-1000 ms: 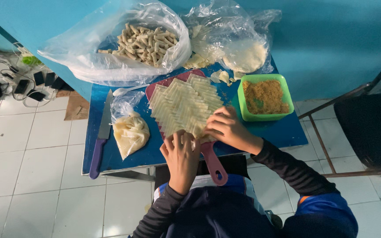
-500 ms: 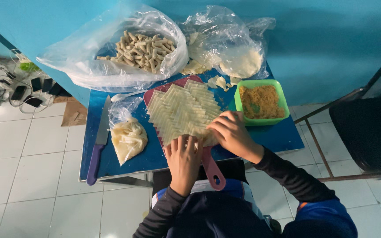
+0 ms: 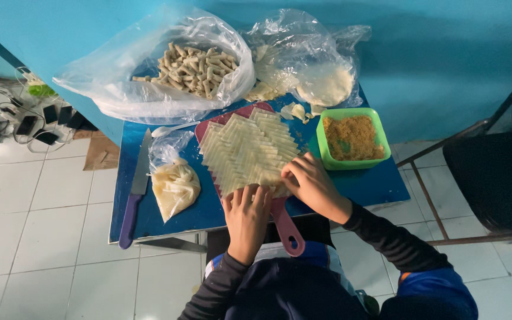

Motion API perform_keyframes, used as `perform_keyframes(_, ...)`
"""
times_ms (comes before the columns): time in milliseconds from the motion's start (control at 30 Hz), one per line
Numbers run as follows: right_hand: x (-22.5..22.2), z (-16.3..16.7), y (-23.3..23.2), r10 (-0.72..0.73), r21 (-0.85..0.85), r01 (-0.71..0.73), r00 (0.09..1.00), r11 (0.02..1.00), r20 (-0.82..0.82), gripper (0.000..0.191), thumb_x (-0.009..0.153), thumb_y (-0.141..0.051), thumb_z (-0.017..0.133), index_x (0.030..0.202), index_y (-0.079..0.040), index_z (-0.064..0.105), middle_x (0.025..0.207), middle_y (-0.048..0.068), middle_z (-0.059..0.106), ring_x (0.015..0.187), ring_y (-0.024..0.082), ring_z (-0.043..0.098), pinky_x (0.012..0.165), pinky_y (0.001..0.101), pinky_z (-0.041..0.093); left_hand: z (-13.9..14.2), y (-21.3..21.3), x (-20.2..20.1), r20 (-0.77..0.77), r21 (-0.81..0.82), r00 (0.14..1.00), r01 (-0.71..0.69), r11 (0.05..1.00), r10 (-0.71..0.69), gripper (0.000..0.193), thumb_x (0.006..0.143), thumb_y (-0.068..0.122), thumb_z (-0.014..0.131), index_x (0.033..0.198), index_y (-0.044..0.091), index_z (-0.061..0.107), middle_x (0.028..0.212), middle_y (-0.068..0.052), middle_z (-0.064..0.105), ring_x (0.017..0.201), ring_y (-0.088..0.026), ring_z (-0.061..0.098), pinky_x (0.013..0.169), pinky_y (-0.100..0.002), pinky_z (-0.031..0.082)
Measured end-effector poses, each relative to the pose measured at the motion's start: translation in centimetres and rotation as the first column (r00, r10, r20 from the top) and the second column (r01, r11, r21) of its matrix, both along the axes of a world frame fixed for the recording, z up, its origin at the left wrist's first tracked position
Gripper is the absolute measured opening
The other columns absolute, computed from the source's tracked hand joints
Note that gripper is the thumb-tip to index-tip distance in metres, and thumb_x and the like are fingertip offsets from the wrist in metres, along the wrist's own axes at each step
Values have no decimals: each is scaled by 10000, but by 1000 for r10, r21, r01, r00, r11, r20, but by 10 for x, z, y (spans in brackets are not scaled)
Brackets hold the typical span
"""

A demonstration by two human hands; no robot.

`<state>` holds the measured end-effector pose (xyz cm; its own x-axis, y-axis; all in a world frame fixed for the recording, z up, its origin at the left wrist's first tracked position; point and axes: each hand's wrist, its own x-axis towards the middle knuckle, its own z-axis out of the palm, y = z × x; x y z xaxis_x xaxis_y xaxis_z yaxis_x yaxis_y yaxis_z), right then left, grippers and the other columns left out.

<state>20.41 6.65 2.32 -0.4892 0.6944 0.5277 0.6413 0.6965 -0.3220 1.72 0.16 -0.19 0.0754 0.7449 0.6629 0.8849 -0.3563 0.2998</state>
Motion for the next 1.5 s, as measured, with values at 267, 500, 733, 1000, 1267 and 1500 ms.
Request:
perform_keyframes(267,-3,1,4,20,-16,-21,1000,1000,-23,221,787,-37,759,909,-87,582,889,65,612,912,312,550,853,419,440,3,2,0,31,14,999,23,1000,-24,144,914,231,709,1010,129,674,1048,-17,654,985,-241,613,877,-418,414)
perform_keyframes(500,-2,9,-4,24,-191,-52,989,980,-147,203,829,-56,760,996,-81,648,867,40,707,859,231,674,769,379,498,0,4,1,17,-12,1000,16,1000,-16,151,895,244,723,979,127,675,1034,-19,663,963,-239,620,842,-422,418)
perform_keyframes(733,-1,3,-12,2,-350,-94,968,932,-252,275,848,-39,762,1075,-58,609,943,71,689,846,213,715,681,315,567,-2,4,0,32,-19,999,22,1000,-22,175,893,239,722,1007,114,677,1042,-25,661,974,-250,616,861,-418,426)
perform_keyframes(1000,-5,-8,-15,81,-161,-114,977,980,-195,267,876,-68,753,1097,-85,604,942,51,703,906,253,693,836,379,495,-1,4,0,46,-38,998,38,999,-36,177,905,249,725,1016,121,676,1057,-22,663,975,-243,616,867,-417,426)
perform_keyframes(1267,-6,-11,-13,89,-136,-113,982,984,-169,218,909,-91,737,1087,-82,611,997,61,713,943,281,680,863,382,491,-5,5,1,83,-101,996,19,995,-11,321,893,291,737,1137,96,661,963,-42,664,968,-250,624,861,-412,428)
perform_keyframes(1500,-4,-14,-7,151,-135,-169,979,976,-139,159,892,-63,728,1047,-57,692,1024,88,713,973,299,679,854,390,521,-7,5,1,82,-94,997,18,995,-11,350,889,306,742,1153,97,646,982,-22,673,978,-234,627,848,-405,420)
